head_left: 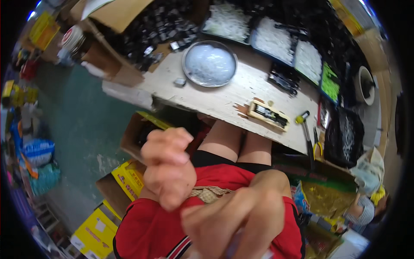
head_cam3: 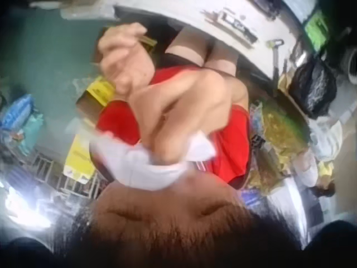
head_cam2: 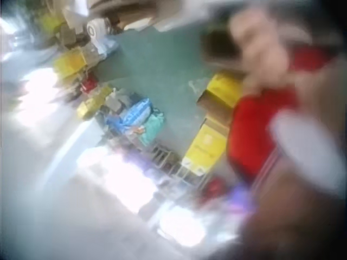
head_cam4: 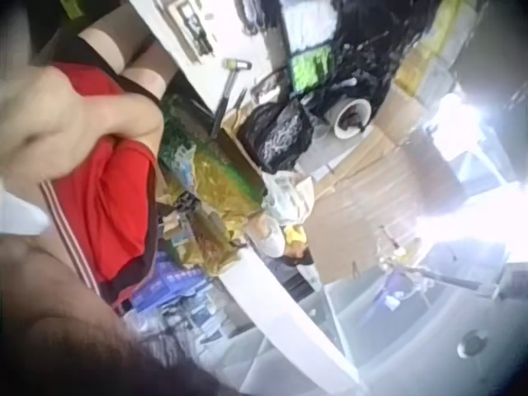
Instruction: Assembling small plastic and metal components at a workbench using a small hammer.
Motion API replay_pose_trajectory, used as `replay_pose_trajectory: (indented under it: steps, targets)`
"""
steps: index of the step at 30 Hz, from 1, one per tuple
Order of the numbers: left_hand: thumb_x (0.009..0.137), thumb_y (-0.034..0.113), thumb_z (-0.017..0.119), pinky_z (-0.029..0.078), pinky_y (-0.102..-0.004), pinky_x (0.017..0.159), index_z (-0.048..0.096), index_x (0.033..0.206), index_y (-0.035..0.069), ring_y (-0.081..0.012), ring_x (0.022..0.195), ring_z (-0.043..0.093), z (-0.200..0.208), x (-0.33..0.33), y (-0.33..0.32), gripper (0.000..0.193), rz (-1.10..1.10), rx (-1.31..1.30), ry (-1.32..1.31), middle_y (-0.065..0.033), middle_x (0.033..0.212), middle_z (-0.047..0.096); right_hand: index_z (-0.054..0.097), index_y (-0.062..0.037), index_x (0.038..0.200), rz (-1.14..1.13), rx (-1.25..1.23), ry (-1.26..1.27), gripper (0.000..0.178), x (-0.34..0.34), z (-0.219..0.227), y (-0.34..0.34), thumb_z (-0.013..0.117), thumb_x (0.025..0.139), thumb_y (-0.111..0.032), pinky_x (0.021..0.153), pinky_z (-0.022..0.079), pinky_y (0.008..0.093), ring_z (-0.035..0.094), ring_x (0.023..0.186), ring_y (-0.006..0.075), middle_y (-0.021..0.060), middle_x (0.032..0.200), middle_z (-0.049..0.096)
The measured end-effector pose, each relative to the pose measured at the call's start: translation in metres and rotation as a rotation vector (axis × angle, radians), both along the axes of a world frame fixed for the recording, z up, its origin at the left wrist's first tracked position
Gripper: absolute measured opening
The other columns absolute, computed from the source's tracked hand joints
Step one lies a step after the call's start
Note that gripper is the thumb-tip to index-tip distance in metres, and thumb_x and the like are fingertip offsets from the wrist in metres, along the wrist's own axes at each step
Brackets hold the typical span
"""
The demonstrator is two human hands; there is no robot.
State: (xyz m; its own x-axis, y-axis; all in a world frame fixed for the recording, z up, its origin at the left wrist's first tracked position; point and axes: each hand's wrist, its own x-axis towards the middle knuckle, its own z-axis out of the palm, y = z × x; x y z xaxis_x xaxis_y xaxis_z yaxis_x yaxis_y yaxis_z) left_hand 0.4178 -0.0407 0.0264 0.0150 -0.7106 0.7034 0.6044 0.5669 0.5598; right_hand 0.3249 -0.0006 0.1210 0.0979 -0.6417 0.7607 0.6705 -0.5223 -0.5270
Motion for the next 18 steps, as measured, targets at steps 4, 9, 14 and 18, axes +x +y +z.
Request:
replay_pose_trajectory:
  steps: [4, 9, 14, 18]
  targets:
    - [0.080, 0.032, 0.050, 0.043, -0.0410, 0.074, 0.055, 0.094, -0.001, -0.0294, 0.085, 0.046, -0.020, -0.004, -0.001, 0.036, -0.065, 0.094, -0.052, -0.0178, 0.093, 0.050, 0.055, 0.0164, 0.100, 0.287, 0.311, -0.184, 0.033, 0.020, -0.014, 0.041, 0.050, 0.090, -0.015, 0.066, 0.044, 0.0348, 0.054, 0.077, 0.0257, 0.0211, 0.094, 0.051]
    - [0.075, 0.024, 0.052, 0.041, -0.0377, 0.080, 0.057, 0.093, -0.004, -0.0277, 0.089, 0.047, -0.027, -0.020, 0.015, 0.034, -0.197, 0.183, -0.096, -0.0176, 0.094, 0.050, 0.055, 0.0164, 0.100, 0.486, 0.359, -0.338, 0.035, 0.004, -0.016, 0.063, 0.051, 0.089, -0.017, 0.061, 0.043, 0.0307, 0.055, 0.072, 0.0246, 0.0212, 0.090, 0.052]
    - [0.071, 0.007, 0.056, 0.039, -0.0340, 0.083, 0.059, 0.092, -0.005, -0.0249, 0.092, 0.048, -0.029, -0.039, 0.034, 0.025, -0.375, 0.181, -0.174, -0.0159, 0.097, 0.052, 0.061, 0.0098, 0.093, 0.024, 0.225, -0.050, 0.021, -0.033, -0.011, 0.098, 0.056, 0.085, -0.008, 0.052, 0.040, 0.0294, 0.052, 0.060, 0.0192, 0.0170, 0.081, 0.055]
    - [0.074, -0.001, 0.056, 0.039, -0.0303, 0.083, 0.059, 0.093, -0.004, -0.0214, 0.094, 0.049, -0.030, -0.042, 0.042, 0.019, -0.331, 0.193, -0.276, -0.0127, 0.097, 0.052, 0.061, 0.0082, 0.085, -0.023, 0.135, 0.196, 0.015, -0.058, -0.005, 0.109, 0.064, 0.073, 0.000, 0.060, 0.040, 0.0392, 0.052, 0.073, 0.0248, 0.0144, 0.087, 0.056]
